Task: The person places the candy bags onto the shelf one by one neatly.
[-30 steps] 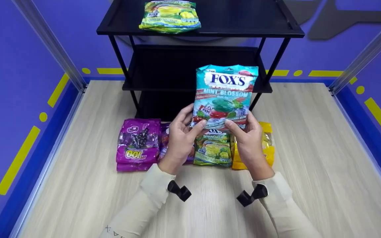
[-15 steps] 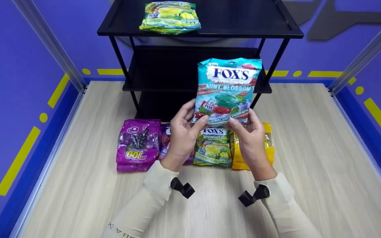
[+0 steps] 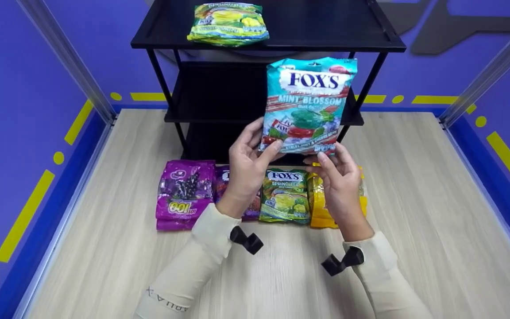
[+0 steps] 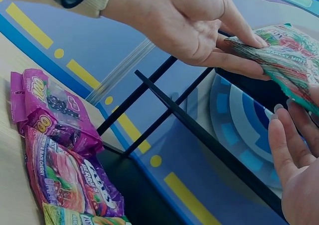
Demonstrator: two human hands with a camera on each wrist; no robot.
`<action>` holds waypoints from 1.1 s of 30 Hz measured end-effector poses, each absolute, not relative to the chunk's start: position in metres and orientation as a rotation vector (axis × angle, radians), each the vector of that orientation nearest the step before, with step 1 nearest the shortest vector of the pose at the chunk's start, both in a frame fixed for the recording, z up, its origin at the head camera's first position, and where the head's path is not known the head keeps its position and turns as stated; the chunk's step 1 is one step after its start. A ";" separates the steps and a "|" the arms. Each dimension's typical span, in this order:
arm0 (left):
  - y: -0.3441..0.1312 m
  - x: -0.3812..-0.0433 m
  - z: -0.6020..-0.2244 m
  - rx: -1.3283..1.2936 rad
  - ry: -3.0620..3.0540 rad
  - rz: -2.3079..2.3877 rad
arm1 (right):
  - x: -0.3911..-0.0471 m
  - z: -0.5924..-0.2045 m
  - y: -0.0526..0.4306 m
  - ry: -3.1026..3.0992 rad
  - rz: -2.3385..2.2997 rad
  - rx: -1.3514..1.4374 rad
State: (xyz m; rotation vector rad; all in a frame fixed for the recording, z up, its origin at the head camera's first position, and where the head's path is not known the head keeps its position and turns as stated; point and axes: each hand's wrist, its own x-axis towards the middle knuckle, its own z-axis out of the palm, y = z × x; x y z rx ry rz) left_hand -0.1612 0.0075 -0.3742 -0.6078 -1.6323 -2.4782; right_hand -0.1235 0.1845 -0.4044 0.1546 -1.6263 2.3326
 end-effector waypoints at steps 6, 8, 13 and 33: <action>0.010 -0.166 -0.366 -0.614 -1.628 -2.482 | -0.126 -0.399 0.187 -1.576 2.335 0.175; 0.010 -0.167 -0.364 -0.614 -1.623 -2.491 | -0.127 -0.396 0.188 -1.564 2.334 0.183; 0.012 -0.169 -0.357 -0.621 -1.613 -2.516 | -0.130 -0.391 0.189 -1.536 2.328 0.208; 0.020 -0.185 -0.338 -0.559 -1.589 -2.610 | -0.144 -0.371 0.195 -1.577 2.209 0.168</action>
